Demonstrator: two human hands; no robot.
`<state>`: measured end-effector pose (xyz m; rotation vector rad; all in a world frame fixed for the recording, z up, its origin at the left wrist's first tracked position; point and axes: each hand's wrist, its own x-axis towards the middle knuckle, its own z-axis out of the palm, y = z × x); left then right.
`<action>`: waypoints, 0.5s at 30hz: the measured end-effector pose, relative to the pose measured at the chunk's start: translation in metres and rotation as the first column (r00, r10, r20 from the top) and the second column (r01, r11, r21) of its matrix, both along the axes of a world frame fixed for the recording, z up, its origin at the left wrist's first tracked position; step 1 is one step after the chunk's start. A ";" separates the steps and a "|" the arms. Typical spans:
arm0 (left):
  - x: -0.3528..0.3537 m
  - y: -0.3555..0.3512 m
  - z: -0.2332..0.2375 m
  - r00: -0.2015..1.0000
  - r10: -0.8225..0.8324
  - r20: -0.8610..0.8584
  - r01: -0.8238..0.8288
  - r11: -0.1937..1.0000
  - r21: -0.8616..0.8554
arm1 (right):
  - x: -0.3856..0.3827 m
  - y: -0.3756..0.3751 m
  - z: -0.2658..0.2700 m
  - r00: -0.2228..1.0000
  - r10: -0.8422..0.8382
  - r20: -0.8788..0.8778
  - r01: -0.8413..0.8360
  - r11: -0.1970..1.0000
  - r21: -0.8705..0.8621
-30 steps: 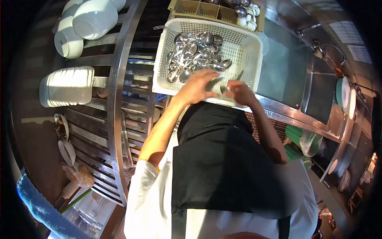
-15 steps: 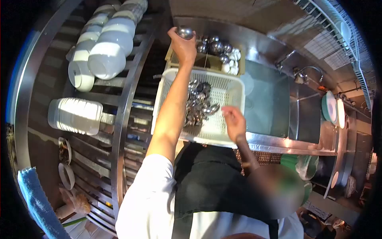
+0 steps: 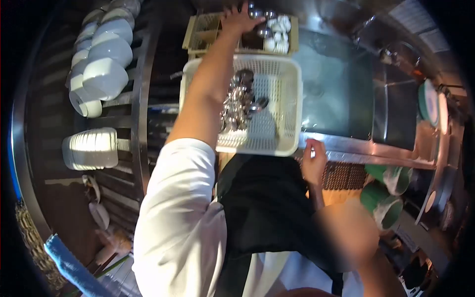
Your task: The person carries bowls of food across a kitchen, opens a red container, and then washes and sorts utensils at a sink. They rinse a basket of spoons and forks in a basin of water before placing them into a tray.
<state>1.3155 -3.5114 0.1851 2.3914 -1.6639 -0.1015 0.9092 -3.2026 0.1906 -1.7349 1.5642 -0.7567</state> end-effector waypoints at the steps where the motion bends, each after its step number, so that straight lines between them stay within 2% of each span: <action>1: -0.037 0.034 0.081 0.989 0.059 -0.137 -0.032 0.981 0.192 | 0.010 -0.011 0.005 0.997 0.048 0.062 -0.044 0.997 -0.068; 2: -0.031 0.040 0.068 0.991 0.053 -0.121 -0.026 0.977 0.213 | 0.023 -0.022 0.010 0.989 0.099 0.108 -0.087 0.990 -0.110; 3: -0.018 0.053 0.047 0.992 -0.107 -0.065 0.102 0.992 -0.077 | 0.037 -0.034 0.003 0.979 0.163 0.125 -0.143 0.977 -0.160; 4: -0.009 0.061 0.031 0.968 -0.249 0.035 0.245 0.901 -0.358 | 0.056 -0.045 0.005 0.956 0.209 0.206 -0.190 0.976 -0.110; 5: -0.017 0.085 0.027 0.937 -0.350 0.021 0.277 0.704 -0.654 | 0.077 -0.058 -0.003 0.939 0.280 0.202 -0.263 0.959 -0.105; 7: -0.037 0.156 0.020 0.909 -0.147 -0.390 0.012 0.944 -0.328 | 0.115 -0.084 -0.016 0.891 0.453 0.020 -0.445 0.882 -0.154; 8: -0.043 0.186 0.003 0.929 -0.174 -0.326 0.073 0.951 -0.300 | 0.132 -0.094 -0.034 0.892 0.452 0.031 -0.443 0.884 -0.149; 10: -0.046 0.235 -0.044 0.936 -0.237 -0.261 0.152 0.939 -0.310 | 0.160 -0.098 -0.077 0.778 0.541 -0.320 -0.539 0.836 0.104; 11: -0.053 0.254 -0.050 0.946 -0.209 -0.249 0.151 0.961 -0.233 | 0.163 -0.092 -0.078 0.774 0.547 -0.319 -0.545 0.832 0.104; 12: -0.064 0.267 -0.048 0.932 -0.098 -0.349 0.071 0.993 -0.089 | 0.163 -0.084 -0.076 0.740 0.597 -0.310 -0.571 0.801 0.178; 13: -0.069 0.273 -0.049 0.923 -0.110 -0.369 0.068 0.990 -0.126 | 0.159 -0.074 -0.074 0.703 0.645 -0.300 -0.591 0.764 0.257; 15: -0.070 0.285 -0.049 0.909 -0.107 -0.403 0.044 0.986 -0.162 | 0.139 -0.055 -0.063 0.609 0.783 -0.123 -0.681 0.596 0.425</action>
